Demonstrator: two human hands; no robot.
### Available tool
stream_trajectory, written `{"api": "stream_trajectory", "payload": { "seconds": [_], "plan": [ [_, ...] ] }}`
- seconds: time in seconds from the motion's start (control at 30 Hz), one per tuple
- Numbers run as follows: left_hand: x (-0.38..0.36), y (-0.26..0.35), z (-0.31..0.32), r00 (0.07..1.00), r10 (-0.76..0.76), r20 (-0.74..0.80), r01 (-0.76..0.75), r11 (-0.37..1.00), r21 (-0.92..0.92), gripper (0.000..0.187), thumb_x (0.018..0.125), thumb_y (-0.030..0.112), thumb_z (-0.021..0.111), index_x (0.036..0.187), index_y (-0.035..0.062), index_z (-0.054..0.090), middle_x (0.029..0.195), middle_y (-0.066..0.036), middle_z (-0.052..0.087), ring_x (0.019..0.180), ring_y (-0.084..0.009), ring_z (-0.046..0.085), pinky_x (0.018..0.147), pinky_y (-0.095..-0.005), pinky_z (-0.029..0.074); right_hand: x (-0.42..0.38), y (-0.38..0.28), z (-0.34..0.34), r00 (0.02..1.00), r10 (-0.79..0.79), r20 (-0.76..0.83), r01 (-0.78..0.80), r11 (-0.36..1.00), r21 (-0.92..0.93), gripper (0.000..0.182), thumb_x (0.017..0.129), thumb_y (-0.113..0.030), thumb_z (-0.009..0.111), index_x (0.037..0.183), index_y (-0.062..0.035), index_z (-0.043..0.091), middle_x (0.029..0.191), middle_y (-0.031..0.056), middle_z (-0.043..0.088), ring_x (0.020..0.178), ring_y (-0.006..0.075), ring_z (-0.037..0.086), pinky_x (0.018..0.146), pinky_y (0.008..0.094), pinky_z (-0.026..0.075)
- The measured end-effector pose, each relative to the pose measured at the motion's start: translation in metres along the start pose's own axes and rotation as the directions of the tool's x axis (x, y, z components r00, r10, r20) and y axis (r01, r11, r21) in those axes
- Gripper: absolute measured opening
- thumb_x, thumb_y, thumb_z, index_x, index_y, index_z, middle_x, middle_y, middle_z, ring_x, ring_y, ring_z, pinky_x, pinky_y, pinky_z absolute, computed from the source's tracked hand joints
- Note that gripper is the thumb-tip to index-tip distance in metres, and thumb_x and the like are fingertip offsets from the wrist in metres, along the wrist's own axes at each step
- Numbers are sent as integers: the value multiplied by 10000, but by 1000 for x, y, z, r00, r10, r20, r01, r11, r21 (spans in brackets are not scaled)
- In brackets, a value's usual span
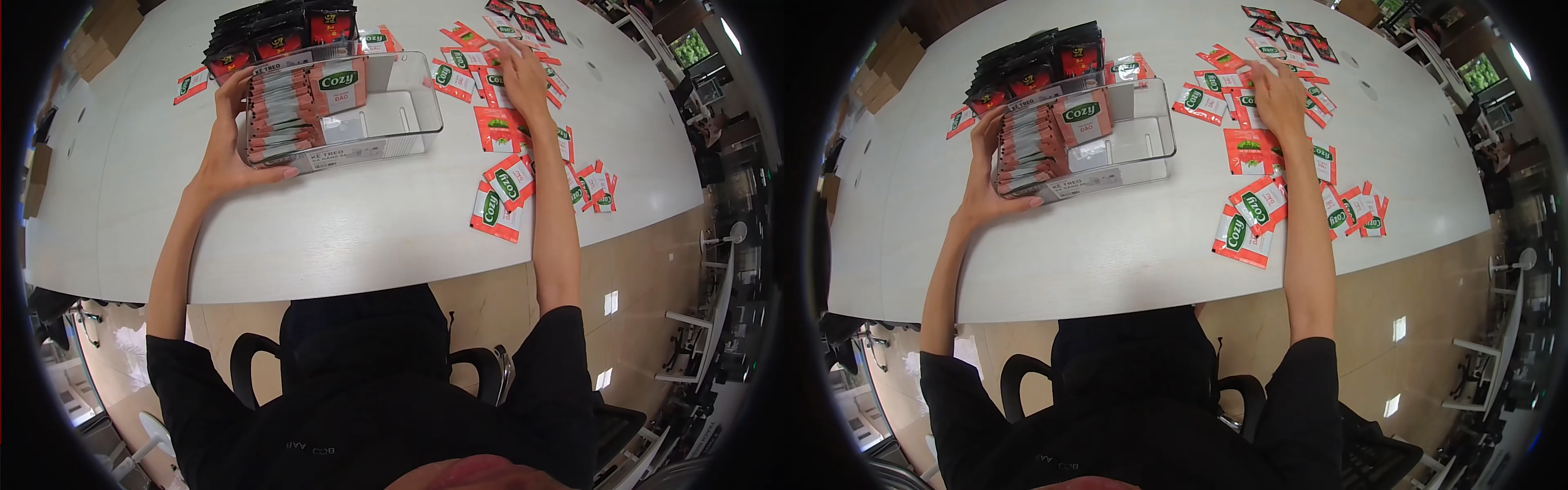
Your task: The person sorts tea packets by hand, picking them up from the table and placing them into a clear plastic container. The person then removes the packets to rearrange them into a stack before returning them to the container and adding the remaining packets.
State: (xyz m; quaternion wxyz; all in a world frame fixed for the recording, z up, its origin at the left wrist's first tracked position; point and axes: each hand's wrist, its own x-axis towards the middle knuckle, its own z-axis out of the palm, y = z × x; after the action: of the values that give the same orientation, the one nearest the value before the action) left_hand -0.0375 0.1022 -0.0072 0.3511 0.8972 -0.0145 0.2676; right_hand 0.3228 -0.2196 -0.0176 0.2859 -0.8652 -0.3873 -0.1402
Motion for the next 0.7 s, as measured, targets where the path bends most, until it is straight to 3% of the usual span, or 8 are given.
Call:
{"api": "stream_trajectory", "payload": {
  "seconds": [0.07,0.13,0.2,0.23,0.33,0.47,0.53,0.7],
  "plan": [
    [1,1,0,1000,29,-2,-29,999,16,1319,502,388,954,1530,83,186,1479,-195,364,1379,-358,398,1178,-498,304,2,32,1,978,-3,-208,-62,949,-309,499,1047,-529,332,1325,-258,645,1475,154,494,1404,360,376,1155,556,231],
    [1,2,0,998,58,-6,-58,998,29,1317,497,360,965,1524,86,187,1454,-194,384,1336,-361,438,1152,-504,352,-6,49,-5,951,51,-306,-153,935,-321,541,1027,-595,316,1379,-301,601,1524,169,441,1445,400,316,1186,573,152],
    [1,2,0,998,69,-12,-69,997,35,1313,499,366,963,1525,92,189,1451,-198,387,1336,-359,436,1154,-505,345,-13,60,-15,873,336,-353,-458,813,-360,606,997,-667,305,1429,-322,552,1566,212,366,1477,433,247,1193,595,99],
    [1,2,0,997,74,-12,-73,997,28,1313,499,366,963,1525,92,189,1451,-198,387,1336,-359,436,1154,-505,345,-16,63,-24,835,518,-185,-551,787,-278,652,972,-714,296,1453,-337,524,1589,249,300,1493,439,203,1196,602,72],
    [1,3,0,1000,30,-3,-30,999,15,1311,499,366,962,1525,94,192,1448,-203,392,1345,-357,427,1161,-503,331,-14,67,-23,841,536,-72,-532,797,-287,639,985,-690,303,1430,-306,552,1553,290,327,1472,439,248,1190,593,103],
    [0,3,0,999,40,-11,-40,999,31,1308,499,361,962,1524,94,195,1450,-205,393,1346,-356,429,1167,-500,320,-4,85,-18,883,436,-175,-469,841,-270,593,996,-639,369,1403,-261,576,1504,288,389,1438,434,302,1174,574,174],
    [0,3,0,999,40,-13,-39,998,43,1306,500,359,960,1523,92,195,1451,-204,392,1346,-356,430,1168,-499,319,1,83,-15,889,207,-408,-302,935,-185,550,996,-583,444,1377,-214,593,1474,288,411,1412,424,336,1157,548,225],
    [0,2,3,1000,15,-5,-15,1000,-17,1316,518,431,927,1535,63,178,1493,-201,352,1413,-358,361,1192,-476,257,21,85,1,961,-6,-278,-76,957,-281,523,986,-575,476,1437,-316,532,1513,315,340,1440,440,277,1175,539,194]
  ]
}}
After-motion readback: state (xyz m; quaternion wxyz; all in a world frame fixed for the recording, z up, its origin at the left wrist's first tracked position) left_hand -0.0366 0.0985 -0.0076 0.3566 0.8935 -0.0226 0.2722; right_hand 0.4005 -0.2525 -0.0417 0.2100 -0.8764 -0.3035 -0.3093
